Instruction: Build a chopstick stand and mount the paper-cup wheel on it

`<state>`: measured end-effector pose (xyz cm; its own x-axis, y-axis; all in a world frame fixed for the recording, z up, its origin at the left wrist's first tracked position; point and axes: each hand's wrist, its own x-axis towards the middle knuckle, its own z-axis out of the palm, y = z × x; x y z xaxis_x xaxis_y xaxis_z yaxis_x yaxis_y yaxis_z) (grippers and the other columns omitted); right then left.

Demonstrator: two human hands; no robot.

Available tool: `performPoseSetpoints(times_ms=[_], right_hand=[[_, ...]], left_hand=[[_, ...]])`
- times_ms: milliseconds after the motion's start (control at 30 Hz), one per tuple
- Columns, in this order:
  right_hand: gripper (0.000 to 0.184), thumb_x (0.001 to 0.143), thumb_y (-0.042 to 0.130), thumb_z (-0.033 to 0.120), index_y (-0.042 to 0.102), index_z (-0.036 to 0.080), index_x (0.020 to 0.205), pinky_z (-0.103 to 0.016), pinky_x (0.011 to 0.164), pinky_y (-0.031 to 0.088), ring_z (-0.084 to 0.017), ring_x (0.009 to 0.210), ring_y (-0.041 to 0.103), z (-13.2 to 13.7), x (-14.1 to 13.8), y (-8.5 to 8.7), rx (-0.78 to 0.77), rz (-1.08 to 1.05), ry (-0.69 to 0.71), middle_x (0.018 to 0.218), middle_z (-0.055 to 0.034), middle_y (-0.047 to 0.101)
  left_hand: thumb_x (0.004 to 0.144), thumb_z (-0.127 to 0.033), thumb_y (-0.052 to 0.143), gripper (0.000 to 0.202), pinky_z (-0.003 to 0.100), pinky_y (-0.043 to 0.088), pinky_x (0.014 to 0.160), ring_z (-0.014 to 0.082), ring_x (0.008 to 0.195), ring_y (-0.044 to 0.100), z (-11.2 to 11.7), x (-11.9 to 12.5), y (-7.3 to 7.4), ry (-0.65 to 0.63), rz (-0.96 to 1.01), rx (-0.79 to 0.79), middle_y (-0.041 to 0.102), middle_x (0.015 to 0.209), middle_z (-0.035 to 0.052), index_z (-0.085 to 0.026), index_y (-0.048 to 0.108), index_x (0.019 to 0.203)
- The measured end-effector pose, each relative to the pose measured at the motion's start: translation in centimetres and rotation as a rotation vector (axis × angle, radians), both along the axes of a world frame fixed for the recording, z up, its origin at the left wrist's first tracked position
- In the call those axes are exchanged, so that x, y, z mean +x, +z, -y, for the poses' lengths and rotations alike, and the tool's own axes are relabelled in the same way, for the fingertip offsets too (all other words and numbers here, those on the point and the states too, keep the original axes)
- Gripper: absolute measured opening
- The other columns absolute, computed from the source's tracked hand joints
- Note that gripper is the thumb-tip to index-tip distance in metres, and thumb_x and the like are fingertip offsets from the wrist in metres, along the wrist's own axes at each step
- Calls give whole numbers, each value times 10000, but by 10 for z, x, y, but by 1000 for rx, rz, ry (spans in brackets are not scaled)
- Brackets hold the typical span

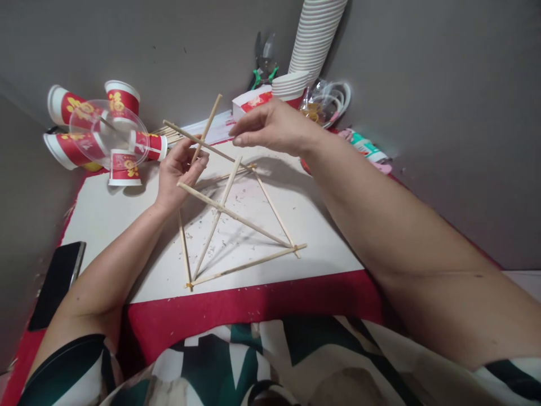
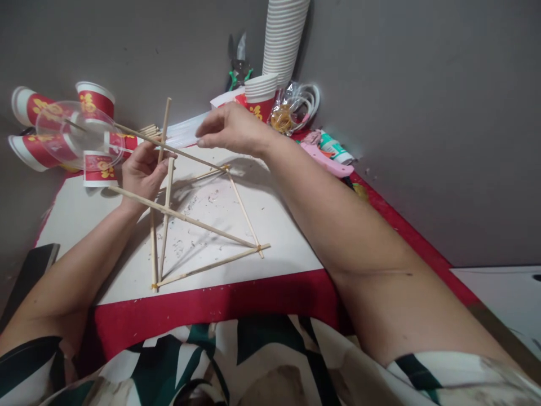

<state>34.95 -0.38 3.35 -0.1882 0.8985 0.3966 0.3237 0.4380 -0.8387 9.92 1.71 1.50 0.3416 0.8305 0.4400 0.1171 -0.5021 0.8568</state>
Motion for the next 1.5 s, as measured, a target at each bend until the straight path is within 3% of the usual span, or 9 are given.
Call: performPoseSetpoints(times_ms=[167, 367, 533, 667, 833, 933, 1233, 1400, 1500], right_hand=[[149, 683, 844, 106, 807, 173, 810, -340, 718, 527, -167, 679, 662, 8, 11, 6, -206, 427, -58, 757, -26, 757], [256, 561, 905, 99, 788, 229, 748, -324, 620, 440, -188, 625, 613, -1, 11, -10, -212, 579, -141, 699, -26, 718], [183, 597, 916, 307, 747, 259, 647, -302, 555, 377, -162, 567, 560, -13, 19, -41, -82, 650, -78, 582, 1, 655], [160, 629, 890, 348, 760, 260, 660, -311, 556, 360, -158, 560, 533, -13, 15, -50, -70, 651, -104, 580, -1, 648], [93, 645, 832, 207, 753, 241, 681, -314, 579, 369, -170, 598, 545, -5, 5, -39, -199, 749, -138, 632, -16, 667], [91, 654, 812, 189, 735, 237, 652, -318, 567, 377, -174, 585, 541, -2, 1, -34, -205, 784, -129, 599, -15, 647], [126, 686, 814, 259, 720, 212, 618, -293, 519, 361, -139, 516, 511, -1, 7, -35, -121, 723, -49, 509, 6, 598], [19, 782, 750, 187, 766, 179, 776, -286, 605, 416, -161, 627, 594, 15, -10, -14, -316, 859, -137, 691, -35, 709], [196, 883, 703, 217, 791, 130, 1034, -299, 691, 438, -172, 731, 628, 25, -17, 2, -380, 916, -148, 880, -107, 763]], left_hand=[[672, -290, 880, 503, 263, 564, 765, 181, 891, 693, -14, -17, 5, -75, -103, -47, 739, 1009, 52, -233, 711, 1143], [663, -321, 873, 564, 314, 565, 841, 231, 1021, 689, -8, -61, 22, -61, -284, -122, 745, 1098, 102, -195, 718, 1190], [719, -339, 832, 389, 248, 507, 577, 160, 655, 651, 11, -92, 12, 149, -353, -248, 712, 773, 51, -148, 730, 1042], [708, -304, 840, 341, 249, 481, 502, 146, 544, 608, 12, -97, -5, 173, -354, -333, 682, 697, 29, -157, 730, 995], [699, -232, 851, 231, 246, 435, 528, 132, 570, 557, 12, -93, -12, 168, -426, -220, 680, 689, 46, -143, 770, 897], [692, -179, 847, 187, 246, 428, 536, 130, 576, 553, 15, -90, -10, 177, -428, -238, 678, 678, 44, -132, 769, 856], [667, -45, 790, 309, 234, 513, 530, 154, 579, 678, 29, -78, -8, 138, 54, -626, 673, 671, 17, -147, 674, 934], [703, 13, 755, 365, 243, 593, 644, 148, 639, 728, 37, -76, -1, 165, 175, -762, 718, 742, 30, -126, 632, 1017], [781, 27, 697, 265, 219, 582, 628, 145, 638, 733, 40, -75, 2, 177, 177, -817, 720, 723, 46, -102, 631, 1004]])
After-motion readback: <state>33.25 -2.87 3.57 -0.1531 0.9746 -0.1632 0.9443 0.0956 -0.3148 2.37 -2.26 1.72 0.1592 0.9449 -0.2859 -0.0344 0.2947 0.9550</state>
